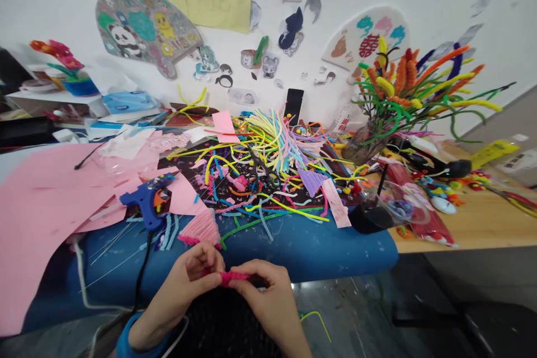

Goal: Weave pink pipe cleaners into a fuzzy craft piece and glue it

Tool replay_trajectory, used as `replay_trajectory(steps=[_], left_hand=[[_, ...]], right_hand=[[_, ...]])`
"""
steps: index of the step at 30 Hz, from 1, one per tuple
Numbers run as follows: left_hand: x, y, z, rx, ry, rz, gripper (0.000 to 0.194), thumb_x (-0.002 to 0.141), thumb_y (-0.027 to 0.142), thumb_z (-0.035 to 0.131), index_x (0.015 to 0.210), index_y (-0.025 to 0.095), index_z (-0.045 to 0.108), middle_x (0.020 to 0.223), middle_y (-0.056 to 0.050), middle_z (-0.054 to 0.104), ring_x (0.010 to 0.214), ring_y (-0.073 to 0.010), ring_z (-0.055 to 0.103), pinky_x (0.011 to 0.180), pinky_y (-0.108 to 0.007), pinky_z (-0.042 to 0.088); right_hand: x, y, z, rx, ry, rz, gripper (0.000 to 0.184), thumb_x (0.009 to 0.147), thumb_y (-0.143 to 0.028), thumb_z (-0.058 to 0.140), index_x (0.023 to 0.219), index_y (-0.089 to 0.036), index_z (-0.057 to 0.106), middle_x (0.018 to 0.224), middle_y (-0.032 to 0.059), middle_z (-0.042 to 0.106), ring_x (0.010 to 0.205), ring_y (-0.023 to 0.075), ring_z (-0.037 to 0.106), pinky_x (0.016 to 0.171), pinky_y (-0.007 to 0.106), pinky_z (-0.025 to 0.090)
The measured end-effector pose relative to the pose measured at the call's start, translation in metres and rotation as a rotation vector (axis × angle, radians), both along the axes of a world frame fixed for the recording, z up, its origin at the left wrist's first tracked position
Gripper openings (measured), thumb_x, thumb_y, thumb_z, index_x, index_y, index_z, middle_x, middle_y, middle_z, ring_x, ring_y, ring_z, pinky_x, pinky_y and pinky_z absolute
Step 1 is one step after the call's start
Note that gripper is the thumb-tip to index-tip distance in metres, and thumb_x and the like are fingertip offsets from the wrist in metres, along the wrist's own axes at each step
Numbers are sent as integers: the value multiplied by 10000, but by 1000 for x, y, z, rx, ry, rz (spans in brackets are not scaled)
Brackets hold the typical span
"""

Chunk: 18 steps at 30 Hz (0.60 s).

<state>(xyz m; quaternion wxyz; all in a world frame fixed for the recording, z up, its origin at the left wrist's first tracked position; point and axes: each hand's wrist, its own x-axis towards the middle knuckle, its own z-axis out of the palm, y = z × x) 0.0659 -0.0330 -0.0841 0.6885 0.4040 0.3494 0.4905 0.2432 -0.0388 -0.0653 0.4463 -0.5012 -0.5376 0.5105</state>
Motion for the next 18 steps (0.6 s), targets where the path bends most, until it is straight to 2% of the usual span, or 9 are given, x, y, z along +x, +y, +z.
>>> replay_trajectory(steps=[7, 10, 13, 16, 18], left_hand=[[7, -3, 3, 81, 11, 85, 369, 778, 275, 773, 722, 204, 416, 713, 26, 604, 652, -105, 550, 636, -220, 457], [13, -8, 4, 136, 123, 226, 360, 778, 274, 763, 681, 208, 423, 704, 7, 636, 652, -125, 585, 635, -232, 485], [14, -15, 4, 210, 312, 334, 270, 781, 235, 750, 670, 206, 505, 713, -17, 685, 676, -156, 649, 649, -248, 526], [4, -16, 5, 460, 550, 404, 108, 805, 181, 722, 801, 224, 622, 843, -31, 729, 800, -187, 698, 736, -278, 555], [-6, -11, 4, 675, 769, 462, 213, 802, 167, 722, 983, 258, 655, 1073, -59, 709, 1014, -233, 674, 902, -359, 535]], right_hand=[[-2, -3, -1, -2, -8, 0, 29, 693, -237, 803, 719, -248, 802, 726, 13, 784, 662, 168, 715, 626, 216, 551], [-4, -3, -1, -12, -2, -14, 40, 717, -235, 775, 744, -245, 802, 746, 21, 787, 686, 176, 723, 648, 226, 561], [-4, -3, -2, -9, 0, -46, 57, 717, -243, 778, 769, -242, 801, 749, 24, 786, 691, 178, 724, 656, 232, 567], [-1, 1, -3, 2, 5, -76, 72, 717, -271, 783, 771, -224, 794, 759, 39, 785, 707, 192, 725, 676, 256, 575], [2, 5, -5, -6, 27, -119, 112, 710, -302, 793, 772, -209, 784, 783, 51, 787, 732, 205, 730, 694, 273, 582]])
